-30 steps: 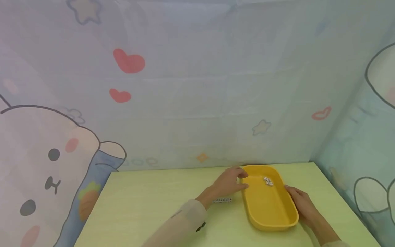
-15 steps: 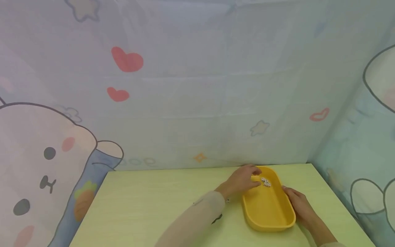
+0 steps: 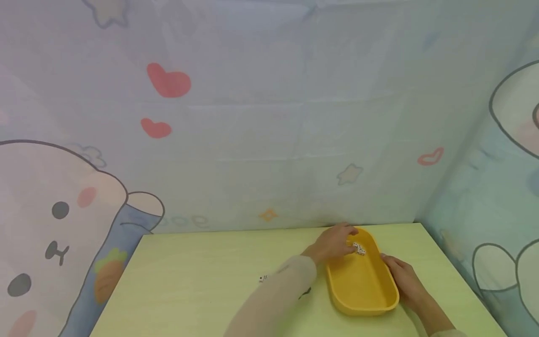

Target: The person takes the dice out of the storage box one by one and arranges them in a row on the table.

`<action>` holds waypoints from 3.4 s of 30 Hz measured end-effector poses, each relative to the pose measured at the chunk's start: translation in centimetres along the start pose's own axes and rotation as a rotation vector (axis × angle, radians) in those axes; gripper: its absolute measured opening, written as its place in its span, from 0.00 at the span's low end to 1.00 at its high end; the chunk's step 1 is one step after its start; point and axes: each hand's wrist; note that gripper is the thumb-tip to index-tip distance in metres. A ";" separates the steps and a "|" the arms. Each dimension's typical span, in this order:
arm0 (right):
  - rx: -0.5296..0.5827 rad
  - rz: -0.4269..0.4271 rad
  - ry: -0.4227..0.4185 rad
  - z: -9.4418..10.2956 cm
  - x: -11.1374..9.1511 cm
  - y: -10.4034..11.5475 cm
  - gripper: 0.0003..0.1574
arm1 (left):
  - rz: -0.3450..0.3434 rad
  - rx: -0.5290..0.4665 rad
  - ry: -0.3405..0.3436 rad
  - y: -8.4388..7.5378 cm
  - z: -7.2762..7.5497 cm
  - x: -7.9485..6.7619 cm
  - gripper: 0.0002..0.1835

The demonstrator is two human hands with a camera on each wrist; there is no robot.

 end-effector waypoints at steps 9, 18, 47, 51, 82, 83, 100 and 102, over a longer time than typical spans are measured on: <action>-0.013 -0.003 -0.011 -0.3 0.0 -0.2 0.44 | 0.023 0.023 -0.008 -0.3 -0.5 -0.1 0.28; -0.002 0.000 -0.003 0.2 -0.4 0.2 0.46 | -0.016 0.079 -0.018 -0.7 -1.0 0.1 0.26; 0.003 0.013 -0.010 0.2 -0.7 0.0 0.46 | 0.022 0.159 0.063 -1.2 -1.9 -0.3 0.04; 0.017 0.008 -0.009 0.3 -0.7 0.1 0.45 | 0.015 0.166 0.074 -1.2 -1.7 -0.4 0.05; 0.000 -0.007 -0.003 -0.7 0.8 -0.4 0.46 | -0.086 -0.310 0.044 -0.1 4.3 -3.0 0.04; -0.003 -0.007 -0.001 -0.7 0.9 -0.5 0.46 | -0.085 -0.320 0.048 0.2 4.6 -3.3 0.04; -0.013 -0.005 0.010 -0.5 1.8 -0.1 0.48 | 0.001 -0.433 -0.034 8.1 9.7 -9.7 0.04; -0.017 -0.007 0.016 -0.4 2.0 -0.1 0.48 | 0.020 -0.432 -0.035 9.0 10.0 -10.6 0.04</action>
Point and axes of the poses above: each hand's wrist, its own x-axis towards the middle knuckle, its own z-axis out of the back of the hand, y = z × x, and after that the axes turned 13 degrees about -y, right-handed
